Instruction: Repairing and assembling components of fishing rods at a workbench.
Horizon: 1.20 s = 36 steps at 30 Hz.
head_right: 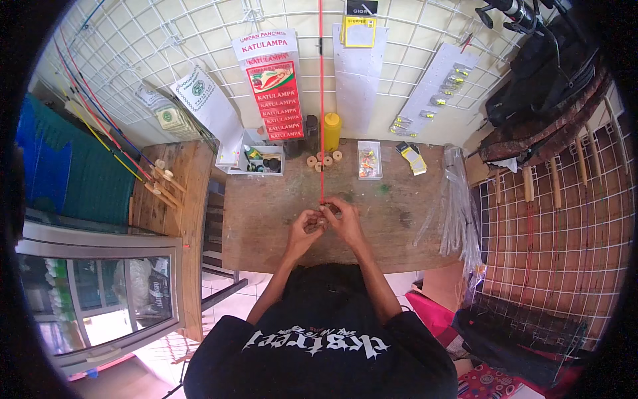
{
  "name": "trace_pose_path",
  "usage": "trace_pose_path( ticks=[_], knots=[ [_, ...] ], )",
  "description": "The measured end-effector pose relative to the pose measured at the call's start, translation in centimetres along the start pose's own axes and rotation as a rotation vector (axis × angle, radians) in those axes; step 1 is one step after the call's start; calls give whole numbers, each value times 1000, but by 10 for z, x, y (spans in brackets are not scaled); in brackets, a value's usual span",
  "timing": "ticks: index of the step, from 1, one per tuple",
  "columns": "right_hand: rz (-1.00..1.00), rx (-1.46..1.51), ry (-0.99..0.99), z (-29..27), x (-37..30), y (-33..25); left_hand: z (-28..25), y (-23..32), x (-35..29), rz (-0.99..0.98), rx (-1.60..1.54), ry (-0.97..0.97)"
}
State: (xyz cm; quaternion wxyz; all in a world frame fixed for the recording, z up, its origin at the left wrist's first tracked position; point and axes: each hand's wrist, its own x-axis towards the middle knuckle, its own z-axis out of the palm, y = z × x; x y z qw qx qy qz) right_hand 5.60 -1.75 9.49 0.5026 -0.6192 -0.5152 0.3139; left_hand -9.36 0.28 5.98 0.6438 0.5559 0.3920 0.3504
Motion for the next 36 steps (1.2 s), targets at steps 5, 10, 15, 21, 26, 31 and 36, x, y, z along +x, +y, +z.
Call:
trace_pose_path(
  ticks=[5, 10, 15, 21, 26, 31, 36],
  knots=[
    [68, -43, 7, 1, 3, 7, 1, -6, 2, 6, -224, -47],
    [39, -50, 51, 1, 5, 6, 1, -9, 1, -78, -208, -43],
    [47, -27, 67, 4, 4, 4, -1, -15, 1, -70, -161, -4],
    [71, -10, 74, 2, 5, -1, 5, 1, -3, -43, -188, 29],
    [60, -51, 66, 3, 3, -4, 5, -5, -4, -16, -134, 76],
    [140, 70, 72, 5, -1, 10, 4, 6, -1, -88, -80, 75],
    [85, 30, 42, 4, -1, 14, 2, -1, 0, -72, -83, 93]
  ],
)
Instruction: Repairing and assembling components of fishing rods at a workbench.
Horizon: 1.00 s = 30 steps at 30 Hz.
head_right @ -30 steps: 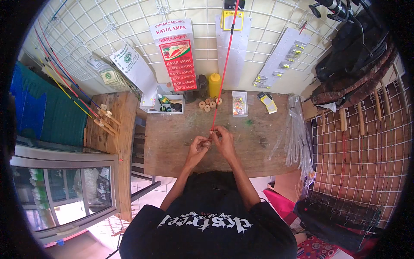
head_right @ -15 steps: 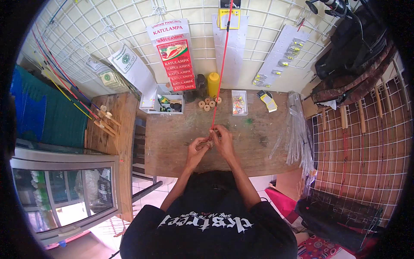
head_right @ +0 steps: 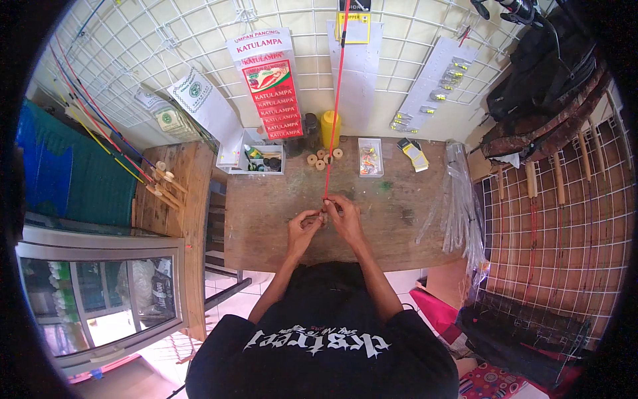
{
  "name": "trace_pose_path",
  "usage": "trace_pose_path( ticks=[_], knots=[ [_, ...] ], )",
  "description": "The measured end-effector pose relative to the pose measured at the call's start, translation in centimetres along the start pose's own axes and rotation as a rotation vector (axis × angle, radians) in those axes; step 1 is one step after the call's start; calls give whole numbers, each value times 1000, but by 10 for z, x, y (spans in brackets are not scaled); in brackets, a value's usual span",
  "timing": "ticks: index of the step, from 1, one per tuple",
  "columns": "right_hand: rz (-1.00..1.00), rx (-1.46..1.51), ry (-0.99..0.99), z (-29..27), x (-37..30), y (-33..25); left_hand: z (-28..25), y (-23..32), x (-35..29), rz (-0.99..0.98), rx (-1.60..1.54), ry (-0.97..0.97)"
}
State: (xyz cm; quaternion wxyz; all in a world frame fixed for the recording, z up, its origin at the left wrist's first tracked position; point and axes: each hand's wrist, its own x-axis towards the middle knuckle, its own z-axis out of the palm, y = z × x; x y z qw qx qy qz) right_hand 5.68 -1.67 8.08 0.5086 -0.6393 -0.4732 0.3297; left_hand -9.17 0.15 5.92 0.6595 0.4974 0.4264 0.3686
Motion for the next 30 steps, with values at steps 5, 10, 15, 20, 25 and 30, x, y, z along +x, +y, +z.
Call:
trace_pose_path(
  ticks=[5, 10, 15, 20, 25, 30],
  knots=[
    [-109, -22, 0, -1, -8, -1, -2, 2, 5, -19, 16, 30],
    [59, 88, -19, -2, -25, -2, -1, 11, 5, 0, 56, 15],
    [16, -14, -11, -5, -27, 3, -1, 16, 7, -42, 73, 31],
    [2, -65, 43, -1, -30, 4, -2, 15, 11, -38, 44, 14],
    [13, -134, 51, 0, -30, -1, -4, 12, 14, -37, 28, -3],
    [32, -131, 73, -2, -26, 6, -3, 12, 12, 2, 13, -67]
  ],
)
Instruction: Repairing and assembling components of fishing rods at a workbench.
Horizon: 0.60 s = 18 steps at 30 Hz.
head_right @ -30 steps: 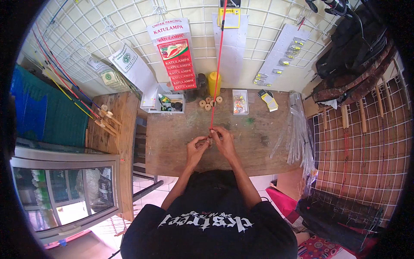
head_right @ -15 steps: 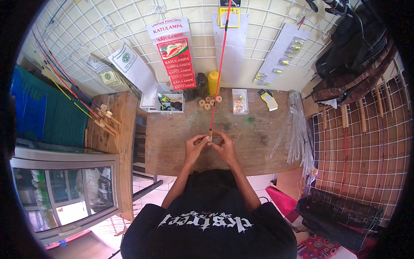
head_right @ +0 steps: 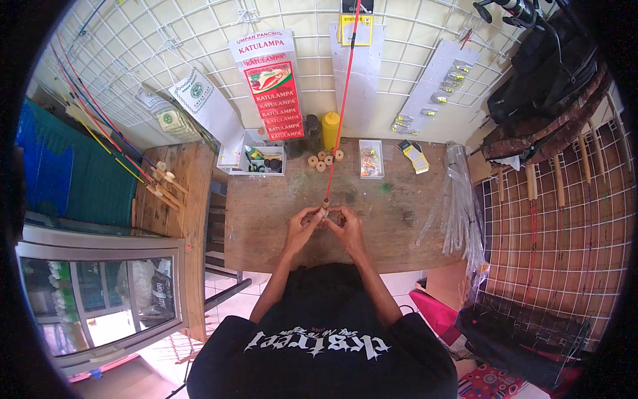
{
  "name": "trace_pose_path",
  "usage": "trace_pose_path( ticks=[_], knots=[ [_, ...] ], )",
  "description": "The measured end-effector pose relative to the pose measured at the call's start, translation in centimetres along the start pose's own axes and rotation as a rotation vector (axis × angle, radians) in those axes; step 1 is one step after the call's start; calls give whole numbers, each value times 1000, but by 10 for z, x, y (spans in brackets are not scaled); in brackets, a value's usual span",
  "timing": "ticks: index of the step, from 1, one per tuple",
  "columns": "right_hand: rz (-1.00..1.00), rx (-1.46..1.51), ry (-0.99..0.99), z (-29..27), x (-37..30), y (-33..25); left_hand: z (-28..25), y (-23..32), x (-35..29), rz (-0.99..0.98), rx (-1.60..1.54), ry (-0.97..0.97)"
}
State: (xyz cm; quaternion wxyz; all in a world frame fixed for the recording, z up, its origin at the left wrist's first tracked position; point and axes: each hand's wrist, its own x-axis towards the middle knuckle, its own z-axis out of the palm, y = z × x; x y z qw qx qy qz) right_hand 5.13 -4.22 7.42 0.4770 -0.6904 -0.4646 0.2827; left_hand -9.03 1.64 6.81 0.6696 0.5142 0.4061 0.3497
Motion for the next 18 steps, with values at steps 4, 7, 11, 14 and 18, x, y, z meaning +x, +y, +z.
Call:
trace_pose_path(
  ticks=[4, 7, 11, 14, 18],
  knots=[
    [-3, -36, -95, -3, 2, -3, -6, -4, 0, -26, -32, 16],
    [82, 346, -112, 0, 0, 19, -6, -6, 3, -30, -56, 29],
    [237, 682, -119, -1, -7, 17, -6, -5, 2, -51, -64, 41],
    [298, 650, -50, 1, -12, 14, -3, -1, 2, -74, -4, 53],
    [100, 462, -46, 11, -14, 20, -2, -1, 2, -52, -62, 45]
  ],
)
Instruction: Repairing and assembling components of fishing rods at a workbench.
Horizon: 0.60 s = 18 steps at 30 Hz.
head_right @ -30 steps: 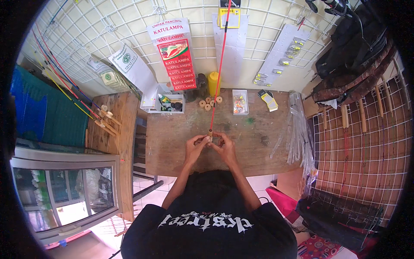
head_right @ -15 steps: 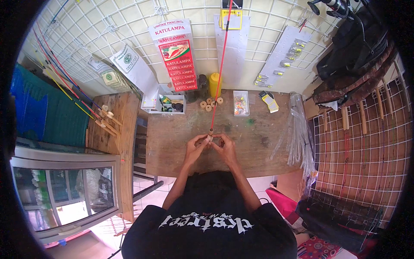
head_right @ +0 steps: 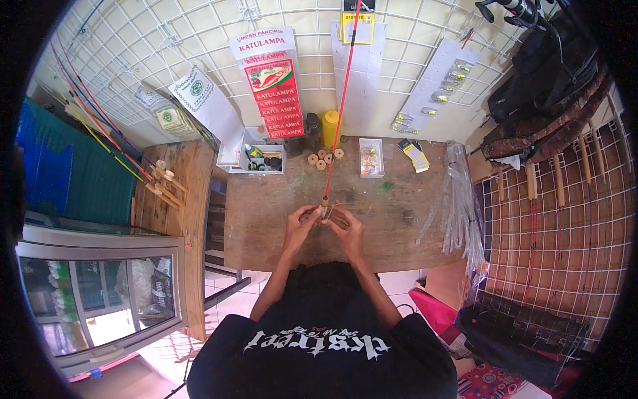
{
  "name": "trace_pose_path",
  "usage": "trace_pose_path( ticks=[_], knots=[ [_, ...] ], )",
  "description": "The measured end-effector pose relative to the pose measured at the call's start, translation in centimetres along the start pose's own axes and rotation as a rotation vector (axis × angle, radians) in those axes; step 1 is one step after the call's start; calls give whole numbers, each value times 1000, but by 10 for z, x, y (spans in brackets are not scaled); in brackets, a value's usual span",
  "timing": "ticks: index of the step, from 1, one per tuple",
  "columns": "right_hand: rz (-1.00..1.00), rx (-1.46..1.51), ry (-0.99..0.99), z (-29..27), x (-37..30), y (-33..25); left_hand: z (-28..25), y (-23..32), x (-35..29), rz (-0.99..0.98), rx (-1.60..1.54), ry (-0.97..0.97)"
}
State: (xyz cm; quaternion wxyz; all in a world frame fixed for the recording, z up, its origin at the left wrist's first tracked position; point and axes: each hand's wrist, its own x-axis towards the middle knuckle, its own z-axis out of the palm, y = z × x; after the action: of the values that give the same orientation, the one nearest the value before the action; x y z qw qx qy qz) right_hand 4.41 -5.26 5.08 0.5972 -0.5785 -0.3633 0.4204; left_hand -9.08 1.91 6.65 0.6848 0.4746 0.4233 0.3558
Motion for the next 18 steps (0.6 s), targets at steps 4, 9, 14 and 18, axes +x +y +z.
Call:
trace_pose_path(
  ticks=[4, 9, 14, 18],
  knots=[
    [-79, -122, -23, 11, 1, -18, -2, -4, 1, 4, -4, 13],
    [-138, -201, -11, 18, 8, -21, -1, -2, 1, 26, 26, 10],
    [-94, -142, -26, 16, 14, -5, -2, 6, 2, 3, 118, -9],
    [-92, -126, -50, 16, 17, 2, -5, 0, 3, 31, 145, 4]
  ],
)
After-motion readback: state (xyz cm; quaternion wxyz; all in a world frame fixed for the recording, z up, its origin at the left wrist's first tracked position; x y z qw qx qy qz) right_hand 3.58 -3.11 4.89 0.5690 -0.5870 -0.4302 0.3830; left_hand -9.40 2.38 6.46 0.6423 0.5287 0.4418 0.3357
